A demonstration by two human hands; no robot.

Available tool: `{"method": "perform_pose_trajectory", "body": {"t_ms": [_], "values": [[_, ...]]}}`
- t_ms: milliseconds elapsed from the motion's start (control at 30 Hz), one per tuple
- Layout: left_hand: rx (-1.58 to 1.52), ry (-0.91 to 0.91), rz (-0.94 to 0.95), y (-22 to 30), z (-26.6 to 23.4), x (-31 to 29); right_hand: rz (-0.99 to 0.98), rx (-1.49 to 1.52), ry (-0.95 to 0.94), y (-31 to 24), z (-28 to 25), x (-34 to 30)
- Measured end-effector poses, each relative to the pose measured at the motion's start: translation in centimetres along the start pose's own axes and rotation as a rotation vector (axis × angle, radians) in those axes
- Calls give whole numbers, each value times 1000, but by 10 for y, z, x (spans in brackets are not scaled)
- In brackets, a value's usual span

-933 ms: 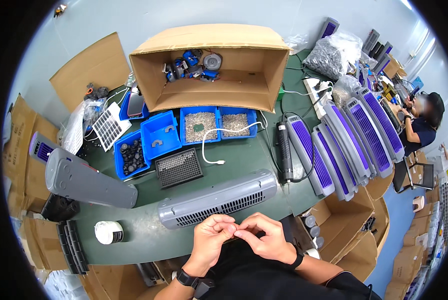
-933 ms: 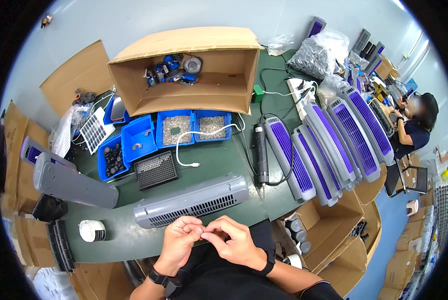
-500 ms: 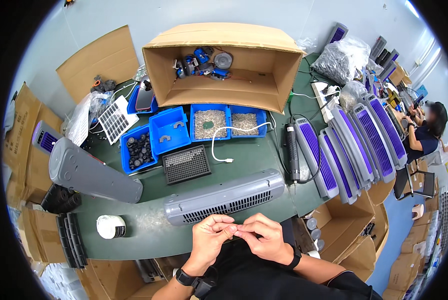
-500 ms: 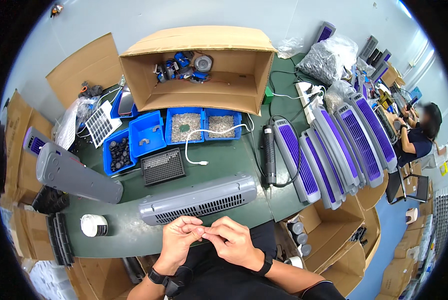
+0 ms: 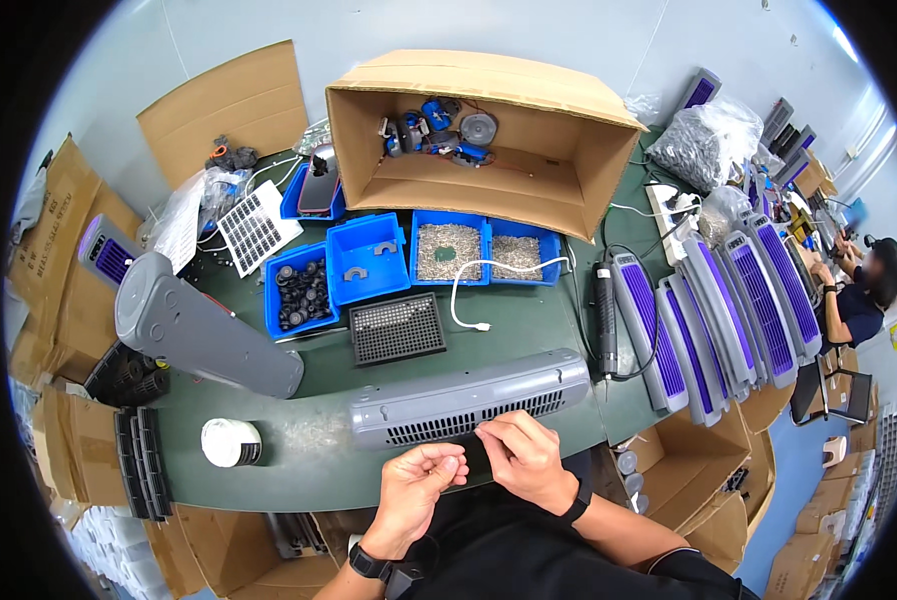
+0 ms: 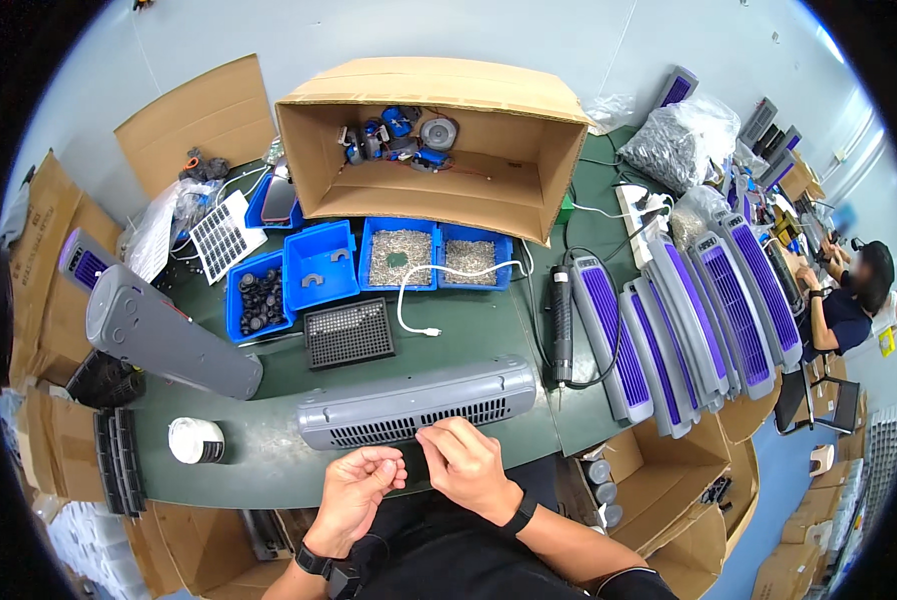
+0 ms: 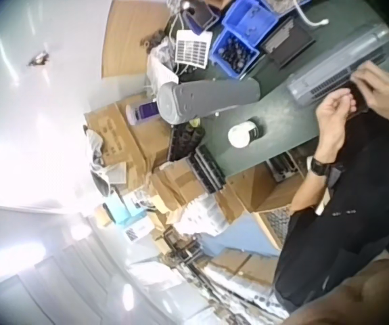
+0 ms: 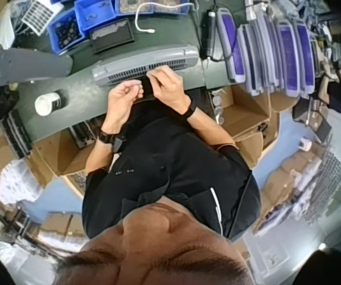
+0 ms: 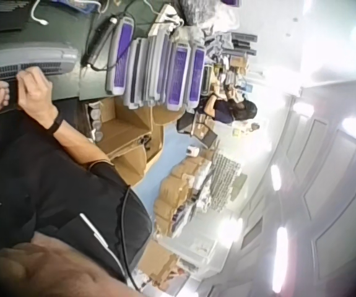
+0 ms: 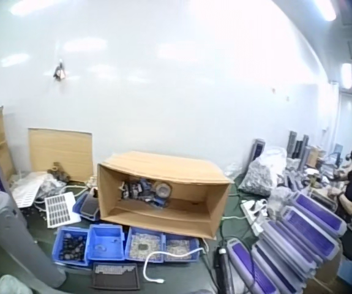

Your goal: The person assembles portable air cooler units by connecting internal wires, securing the casing with a screwdriver, and testing the device. They handle multiple units, placing finished ones into a cardboard box.

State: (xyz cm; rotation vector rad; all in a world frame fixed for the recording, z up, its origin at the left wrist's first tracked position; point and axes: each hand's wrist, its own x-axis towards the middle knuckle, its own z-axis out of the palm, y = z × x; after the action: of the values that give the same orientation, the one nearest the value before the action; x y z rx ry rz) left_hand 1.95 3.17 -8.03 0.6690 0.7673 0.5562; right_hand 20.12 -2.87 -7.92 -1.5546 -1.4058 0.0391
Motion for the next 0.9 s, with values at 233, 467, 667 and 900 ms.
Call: {"method": "perform_pose_trajectory", "body": {"t_ms": [233,467,667,900], "values": [[3,13,24,4,-10,-8,-4,-50,14,-1,4,-4],[60,27,96,6,-6,-7,24,-41,-13,-2,3,-2],[95,50,147,6,-7,-7,-63,-40,22,2,4,1],[165,50,173,9,-8,-8,71,97,-50,-9,1,4]]}}
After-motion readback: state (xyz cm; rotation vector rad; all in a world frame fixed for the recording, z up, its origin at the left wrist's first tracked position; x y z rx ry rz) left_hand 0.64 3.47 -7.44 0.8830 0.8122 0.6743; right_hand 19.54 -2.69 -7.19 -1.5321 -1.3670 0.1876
